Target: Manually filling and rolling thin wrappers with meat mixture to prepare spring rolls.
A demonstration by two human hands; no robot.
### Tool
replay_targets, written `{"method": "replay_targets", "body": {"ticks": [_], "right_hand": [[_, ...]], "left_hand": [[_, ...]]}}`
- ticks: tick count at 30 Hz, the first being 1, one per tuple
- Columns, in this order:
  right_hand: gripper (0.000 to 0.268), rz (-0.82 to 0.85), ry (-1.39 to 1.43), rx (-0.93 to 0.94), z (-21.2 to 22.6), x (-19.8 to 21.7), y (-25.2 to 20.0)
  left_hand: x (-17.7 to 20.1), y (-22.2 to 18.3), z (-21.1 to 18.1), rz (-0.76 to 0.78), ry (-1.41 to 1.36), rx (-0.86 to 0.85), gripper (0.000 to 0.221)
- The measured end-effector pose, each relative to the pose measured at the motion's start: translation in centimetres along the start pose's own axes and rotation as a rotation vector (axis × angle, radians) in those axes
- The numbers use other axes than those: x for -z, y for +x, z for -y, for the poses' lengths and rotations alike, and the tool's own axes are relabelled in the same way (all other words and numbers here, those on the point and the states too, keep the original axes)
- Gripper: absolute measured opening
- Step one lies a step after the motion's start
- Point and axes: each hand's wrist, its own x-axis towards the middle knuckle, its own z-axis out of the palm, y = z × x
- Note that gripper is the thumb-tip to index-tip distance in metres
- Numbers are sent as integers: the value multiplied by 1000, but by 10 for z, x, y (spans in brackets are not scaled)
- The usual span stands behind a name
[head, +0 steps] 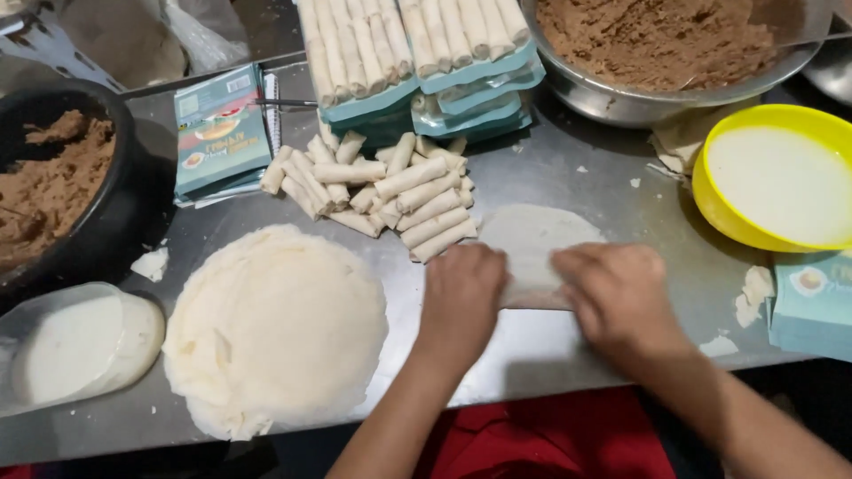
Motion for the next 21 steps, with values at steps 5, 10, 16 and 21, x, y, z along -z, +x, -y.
{"method": "replay_targets", "body": {"ticks": [5,10,16,21], "right_hand": [[25,199,165,19,11,-12,-14],[34,168,22,27,19,-11,3],[57,161,29,124,18,-12,-6],[20,550,-144,-241,2,46,14]], "left_hand": [[2,-28,-18,124,-227,-76,7],[42,1,-10,-116,-59,-81,16],[19,-31,-18,74,175,92,27],[8,-46,-56,116,-95,-10,63]]}}
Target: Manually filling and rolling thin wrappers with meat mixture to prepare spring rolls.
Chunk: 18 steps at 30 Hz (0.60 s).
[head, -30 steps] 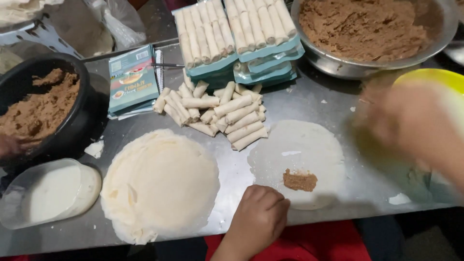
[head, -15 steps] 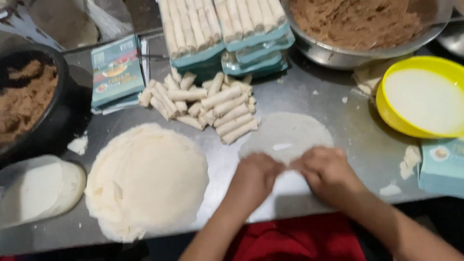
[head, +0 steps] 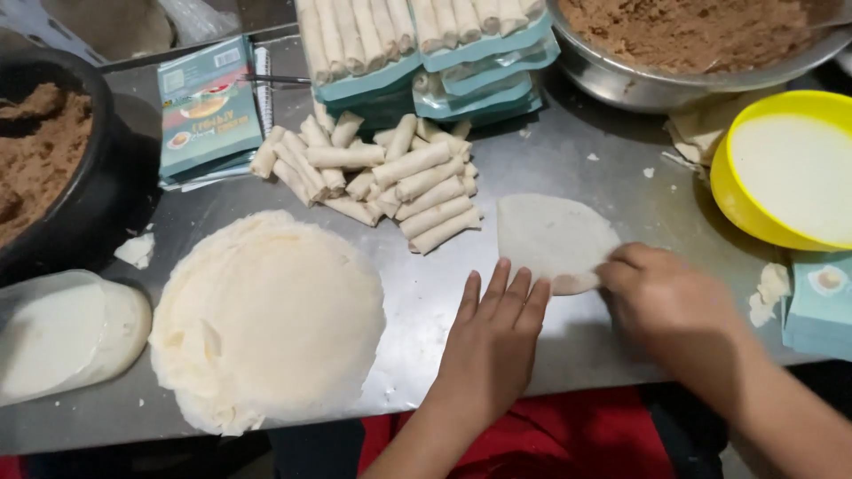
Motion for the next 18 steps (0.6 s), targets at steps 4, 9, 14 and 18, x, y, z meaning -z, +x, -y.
{"method": "replay_targets", "body": {"ticks": [4,9,14,18], "right_hand": [[46,-170,-172,273,42,-27,-12],[91,97,868,-252,33,-8,8],[63,-461,100,3,-88,1,-14],[54,-420,33,-224,-102,23,-31]], "left_hand": [[-5,9,-4,-12,-110,-67,41],[1,10,-3,-6,-167,-93,67],[-12,29,24,69,-195,-149,68],[8,43,16,4,-148,-238,48]]}}
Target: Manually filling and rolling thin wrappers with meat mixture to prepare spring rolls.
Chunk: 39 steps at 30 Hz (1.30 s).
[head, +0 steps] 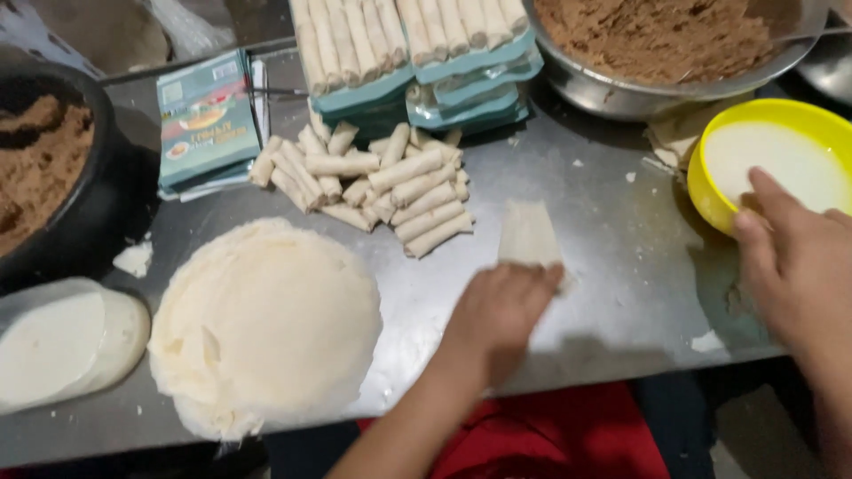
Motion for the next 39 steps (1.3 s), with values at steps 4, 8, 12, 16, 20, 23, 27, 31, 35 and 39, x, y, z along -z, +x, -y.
{"method": "replay_targets", "body": {"ticks": [4,8,12,16,20,23,27,31,35,39], "right_hand": [[40,-56,279,141,63,2,-25],[71,353,117,565,82,-111,-19],[68,579,449,427,104,-100,26],[70,727,299,561,105,-65,7],[75,457,343,402,68,-58,-43],[39,418,338,434,85,-58,-77],[20,149,285,220,104,-69,-74],[41,198,209,385,94,-89,-85],[18,235,269,247,78,-108,-62],[36,178,242,436,91,-86,-57]], "left_hand": [[13,-29,-63,167,72,47,46],[-21,-64,-70,14,61,58,61],[-13,-67,-74,119,2,110,88],[17,-57,-66,199,-211,95,90],[30,-69,-44,35,-369,207,53],[6,-71,-5,51,-349,155,35],[2,-37,3,86,76,64,26],[-5,-37,-23,99,77,105,47],[-37,-32,34,46,-122,116,22],[-6,-17,-16,9,105,120,22]]}}
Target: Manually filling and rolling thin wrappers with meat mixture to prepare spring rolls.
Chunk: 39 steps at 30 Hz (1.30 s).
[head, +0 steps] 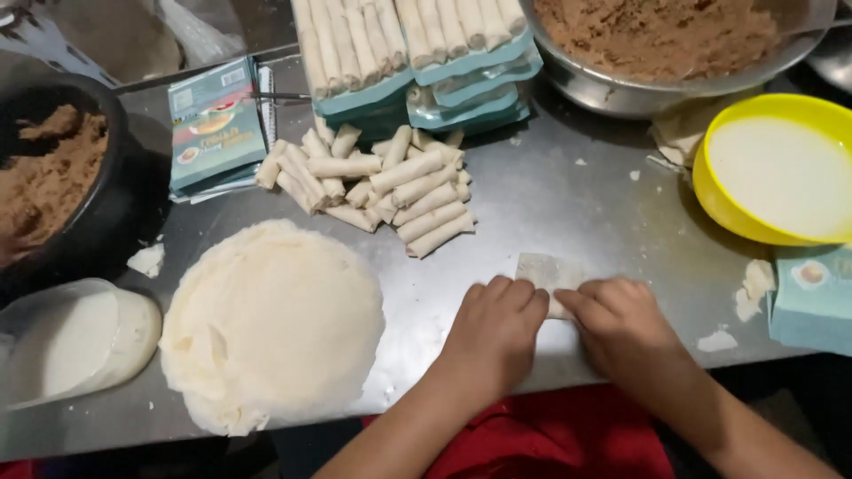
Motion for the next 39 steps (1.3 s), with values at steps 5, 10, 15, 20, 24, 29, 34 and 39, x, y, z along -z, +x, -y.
{"method": "replay_targets", "body": {"ticks": [5,10,15,20,24,29,34,39], "right_hand": [[21,-124,261,-62,-9,9,20],[46,-233,83,99,4,11,21],[71,114,-336,-207,-3,7,26],[68,44,-111,-318,-16,0,43],[82,-251,105,-163,-20,3,37],[77,-324,286,-222,-17,13,38],[36,-274,506,-238,-14,11,27],[28,-151,478,-316,1,25,28]], "left_hand": [[-10,21,56,38,-385,96,13],[-40,22,48,13,134,-41,18],[-23,27,75,-28,-429,9,49],[-30,29,12,16,470,0,56],[-59,54,9,71,443,129,70],[-16,75,43,47,-251,319,51],[22,54,23,28,-756,535,29],[63,56,54,134,-516,46,24]]}}
